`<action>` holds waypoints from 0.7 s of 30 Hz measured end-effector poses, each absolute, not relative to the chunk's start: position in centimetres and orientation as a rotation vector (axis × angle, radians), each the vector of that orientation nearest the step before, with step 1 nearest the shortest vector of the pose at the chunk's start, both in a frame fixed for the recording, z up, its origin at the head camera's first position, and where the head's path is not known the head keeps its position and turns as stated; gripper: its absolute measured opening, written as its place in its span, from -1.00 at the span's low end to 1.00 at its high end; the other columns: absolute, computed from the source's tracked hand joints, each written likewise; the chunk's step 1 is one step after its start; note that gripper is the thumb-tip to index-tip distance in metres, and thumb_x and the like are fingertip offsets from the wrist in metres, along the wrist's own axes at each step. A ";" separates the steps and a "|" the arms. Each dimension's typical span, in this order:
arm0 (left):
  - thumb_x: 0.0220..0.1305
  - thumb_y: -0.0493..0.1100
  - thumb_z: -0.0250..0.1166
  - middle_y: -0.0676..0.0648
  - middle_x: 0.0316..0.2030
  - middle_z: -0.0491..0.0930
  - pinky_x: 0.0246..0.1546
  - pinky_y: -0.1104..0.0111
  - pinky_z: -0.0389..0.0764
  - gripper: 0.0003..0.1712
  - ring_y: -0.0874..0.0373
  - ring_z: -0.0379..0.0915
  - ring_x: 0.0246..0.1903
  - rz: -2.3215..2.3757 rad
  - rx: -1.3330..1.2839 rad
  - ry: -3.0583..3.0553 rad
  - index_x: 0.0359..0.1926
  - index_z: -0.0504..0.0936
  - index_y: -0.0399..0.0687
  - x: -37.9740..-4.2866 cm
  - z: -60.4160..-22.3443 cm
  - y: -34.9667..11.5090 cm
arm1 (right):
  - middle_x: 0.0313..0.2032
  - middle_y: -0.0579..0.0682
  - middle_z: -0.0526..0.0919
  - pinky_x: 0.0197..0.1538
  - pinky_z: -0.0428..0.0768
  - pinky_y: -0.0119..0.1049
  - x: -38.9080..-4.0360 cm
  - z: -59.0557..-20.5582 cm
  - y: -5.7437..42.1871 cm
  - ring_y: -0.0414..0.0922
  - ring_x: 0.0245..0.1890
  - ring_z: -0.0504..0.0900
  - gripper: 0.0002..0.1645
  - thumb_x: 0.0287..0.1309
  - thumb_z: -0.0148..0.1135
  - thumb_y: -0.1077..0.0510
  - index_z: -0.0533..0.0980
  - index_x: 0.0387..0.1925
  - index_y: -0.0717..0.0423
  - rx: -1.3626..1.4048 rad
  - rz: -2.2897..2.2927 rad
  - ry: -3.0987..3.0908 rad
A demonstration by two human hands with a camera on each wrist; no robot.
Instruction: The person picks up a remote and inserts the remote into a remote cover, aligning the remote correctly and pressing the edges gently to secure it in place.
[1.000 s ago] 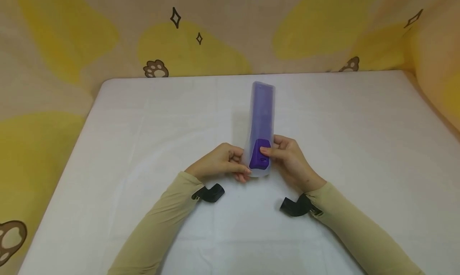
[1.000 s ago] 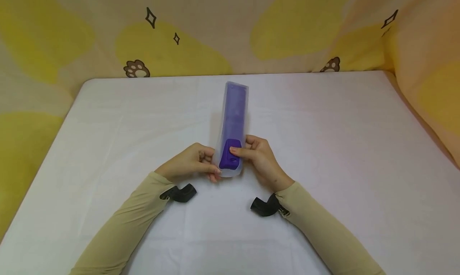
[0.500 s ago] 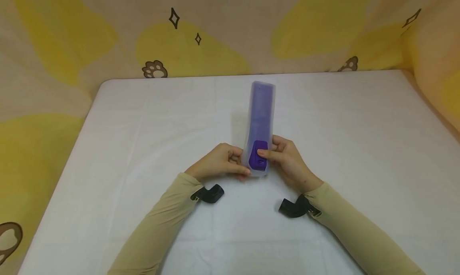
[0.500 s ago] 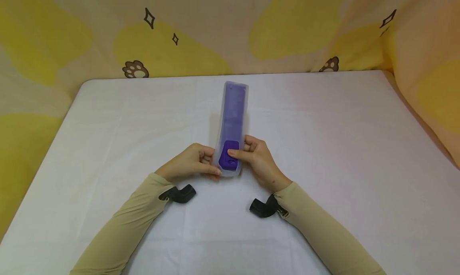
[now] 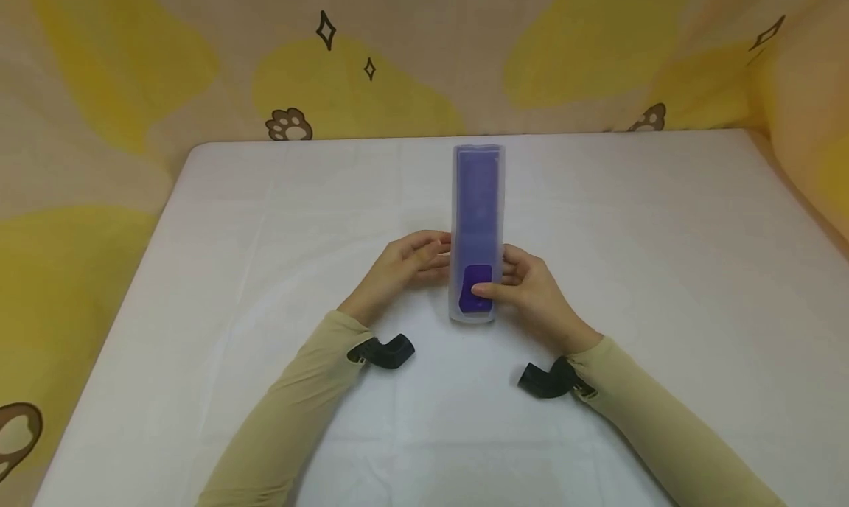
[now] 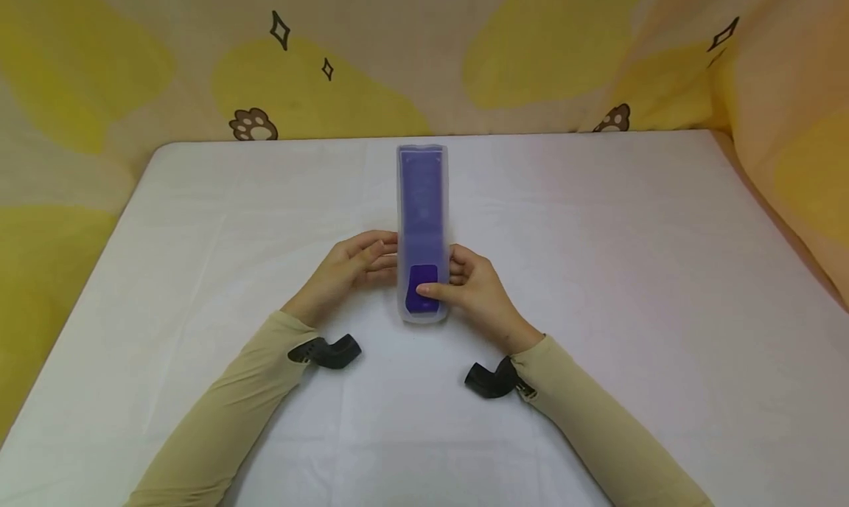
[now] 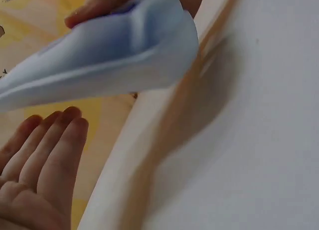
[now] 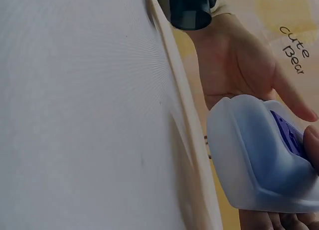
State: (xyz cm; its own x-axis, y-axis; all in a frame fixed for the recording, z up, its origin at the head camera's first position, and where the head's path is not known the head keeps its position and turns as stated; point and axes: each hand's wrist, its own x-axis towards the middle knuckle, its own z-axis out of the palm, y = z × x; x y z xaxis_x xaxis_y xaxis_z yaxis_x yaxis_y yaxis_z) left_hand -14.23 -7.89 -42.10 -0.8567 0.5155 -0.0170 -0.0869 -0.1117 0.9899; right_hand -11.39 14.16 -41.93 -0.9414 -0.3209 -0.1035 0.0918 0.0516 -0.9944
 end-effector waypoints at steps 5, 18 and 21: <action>0.40 -0.08 0.10 -0.33 0.16 0.43 0.10 0.21 0.47 -0.43 -0.01 0.47 0.08 2.179 0.458 1.712 0.29 0.27 -0.32 -13.7 -41.9 -7.1 | -0.05 0.25 0.62 -0.04 0.60 -0.24 -11.2 -41.8 13.8 -0.03 -0.16 0.67 -0.35 -0.04 0.38 0.37 0.36 0.13 0.32 -0.305 -1.902 2.104; 0.40 -0.32 0.02 -0.39 0.11 0.44 0.12 0.19 0.46 -0.59 0.02 0.48 0.05 2.370 0.321 1.627 0.21 0.32 -0.42 -12.7 -41.2 -5.6 | 0.06 0.19 0.55 0.06 0.54 -0.26 -11.1 -41.6 13.8 -0.03 0.05 0.54 -0.49 0.20 0.21 0.26 0.36 0.16 0.35 -0.523 -1.804 2.184; 0.38 -0.33 0.04 -0.39 0.09 0.47 0.09 0.19 0.48 -0.60 0.03 0.50 0.02 2.377 0.320 1.667 0.18 0.35 -0.44 -12.7 -41.1 -5.8 | 0.06 0.19 0.54 0.06 0.52 -0.27 -11.1 -41.6 13.9 -0.06 0.05 0.53 -0.56 0.32 0.08 0.19 0.37 0.16 0.34 -0.565 -1.839 2.147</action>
